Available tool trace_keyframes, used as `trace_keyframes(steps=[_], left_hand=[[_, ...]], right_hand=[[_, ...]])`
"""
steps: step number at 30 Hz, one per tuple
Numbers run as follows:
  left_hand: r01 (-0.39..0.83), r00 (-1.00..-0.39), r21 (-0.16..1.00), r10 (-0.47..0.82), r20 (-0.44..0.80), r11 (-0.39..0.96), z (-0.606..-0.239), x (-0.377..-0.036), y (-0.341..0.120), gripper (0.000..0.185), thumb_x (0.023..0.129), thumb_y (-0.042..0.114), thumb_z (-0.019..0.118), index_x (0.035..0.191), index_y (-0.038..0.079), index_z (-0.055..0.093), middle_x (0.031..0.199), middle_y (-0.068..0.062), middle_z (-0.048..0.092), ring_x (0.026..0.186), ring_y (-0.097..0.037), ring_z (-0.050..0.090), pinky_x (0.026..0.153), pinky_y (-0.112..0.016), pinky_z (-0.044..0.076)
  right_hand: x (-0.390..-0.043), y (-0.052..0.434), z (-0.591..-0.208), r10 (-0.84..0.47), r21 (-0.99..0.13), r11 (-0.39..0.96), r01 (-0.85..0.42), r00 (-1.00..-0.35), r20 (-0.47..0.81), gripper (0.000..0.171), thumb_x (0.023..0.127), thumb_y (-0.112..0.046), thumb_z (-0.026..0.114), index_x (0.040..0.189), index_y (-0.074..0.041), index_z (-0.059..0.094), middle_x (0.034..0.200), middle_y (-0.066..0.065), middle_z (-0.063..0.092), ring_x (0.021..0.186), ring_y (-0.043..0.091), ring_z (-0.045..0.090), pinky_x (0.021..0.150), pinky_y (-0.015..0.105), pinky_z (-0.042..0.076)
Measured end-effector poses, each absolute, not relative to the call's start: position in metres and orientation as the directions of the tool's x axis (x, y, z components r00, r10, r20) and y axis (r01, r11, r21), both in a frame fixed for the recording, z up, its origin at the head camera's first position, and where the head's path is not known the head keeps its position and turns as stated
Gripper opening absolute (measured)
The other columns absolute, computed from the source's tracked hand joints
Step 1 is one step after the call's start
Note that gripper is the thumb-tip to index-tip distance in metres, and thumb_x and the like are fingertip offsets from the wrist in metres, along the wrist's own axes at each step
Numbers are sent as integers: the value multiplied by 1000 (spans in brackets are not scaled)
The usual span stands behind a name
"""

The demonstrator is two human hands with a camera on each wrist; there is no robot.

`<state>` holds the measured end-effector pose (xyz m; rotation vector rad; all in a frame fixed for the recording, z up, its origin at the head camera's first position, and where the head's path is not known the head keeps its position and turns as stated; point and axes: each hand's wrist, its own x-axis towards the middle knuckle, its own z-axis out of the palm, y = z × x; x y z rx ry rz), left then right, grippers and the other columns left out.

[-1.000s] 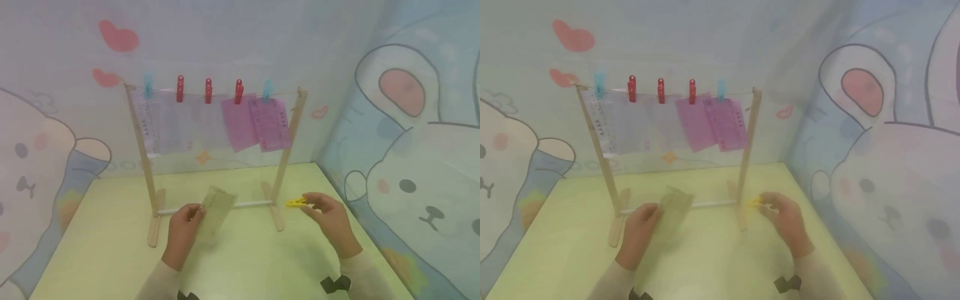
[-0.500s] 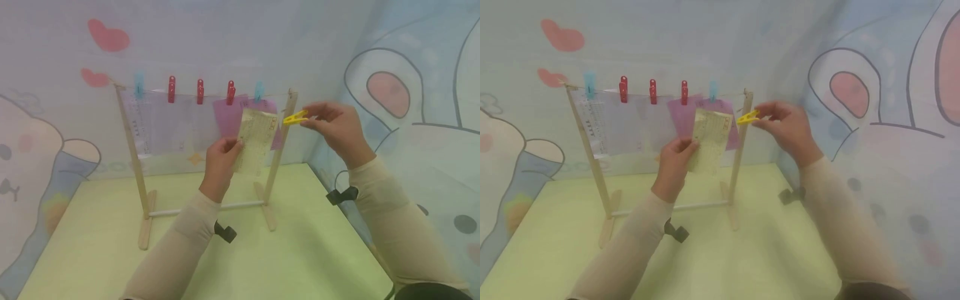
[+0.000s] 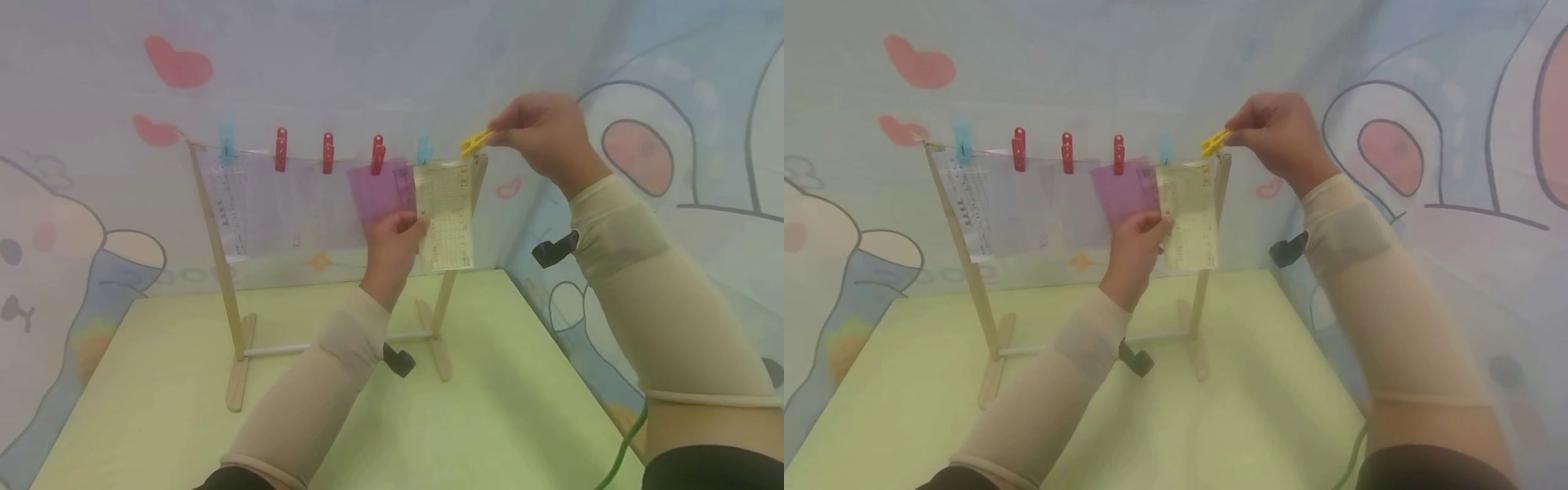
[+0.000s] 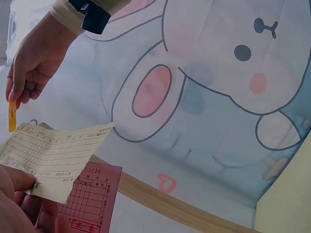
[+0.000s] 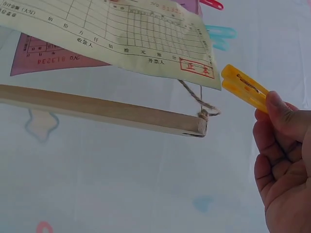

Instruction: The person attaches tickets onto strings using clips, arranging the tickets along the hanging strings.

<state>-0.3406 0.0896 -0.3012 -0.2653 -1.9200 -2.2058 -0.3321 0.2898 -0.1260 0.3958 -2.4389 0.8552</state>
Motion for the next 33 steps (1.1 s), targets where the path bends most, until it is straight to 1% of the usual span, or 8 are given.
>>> trace_keyframes(steps=[4,7,10,15,17,24,28,33], left_hand=[[285,-958,958,-30,284,-44,-293,-338,93,17,90,29,71,100,15,73,95,1,69,88,-16,62,72,-31,54],[263,-965,964,-25,262,-37,-287,-336,96,16,90,27,72,99,13,73,94,0,69,88,-17,62,72,-31,54],[233,-972,971,-25,232,-51,-285,-335,99,15,89,24,72,98,12,73,93,-1,69,87,-16,62,72,-30,54],[212,-977,976,-28,210,-47,-284,-335,101,14,90,24,71,97,12,74,92,-1,69,86,-16,62,71,-29,54],[207,-978,977,-30,206,-44,-284,-336,101,14,90,25,71,96,13,74,92,0,69,86,-16,62,72,-30,54],[250,-968,968,-40,249,-23,-283,-341,102,13,91,26,71,96,14,73,92,2,69,89,-15,62,76,-30,53],[262,-965,965,-36,261,-24,-282,-344,103,13,91,26,70,96,14,73,92,2,69,88,-15,63,76,-30,54],[261,-965,965,-33,261,-6,-283,-347,103,15,91,28,70,97,14,73,92,2,69,88,-15,63,74,-30,54]], right_hand=[[-337,288,-124,-149,-369,836,-407,-814,561,21,86,-27,77,100,-11,75,98,3,73,84,15,58,72,26,43],[-338,286,-122,-177,-321,858,-401,-818,548,18,86,-26,76,98,-12,75,96,3,73,82,17,56,71,29,41],[-339,283,-119,-198,-304,865,-400,-828,525,16,87,-25,75,97,-12,74,97,2,72,83,18,55,72,30,41],[-339,280,-114,-228,-308,859,-409,-844,486,16,87,-27,75,96,-13,74,98,1,72,87,17,56,76,30,42],[-340,278,-113,-237,-309,857,-413,-847,476,15,87,-26,75,95,-13,74,96,0,72,86,17,56,76,31,43],[-344,271,-111,-278,-295,855,-427,-857,435,13,87,-21,75,95,-11,74,93,1,72,83,19,55,72,33,43],[-347,267,-111,-296,-277,868,-411,-878,376,11,86,-18,75,95,-12,73,93,1,72,85,20,59,77,35,45],[-349,265,-110,-343,-197,888,-414,-885,313,19,86,-18,75,102,-10,69,98,5,70,92,22,61,87,41,47]])
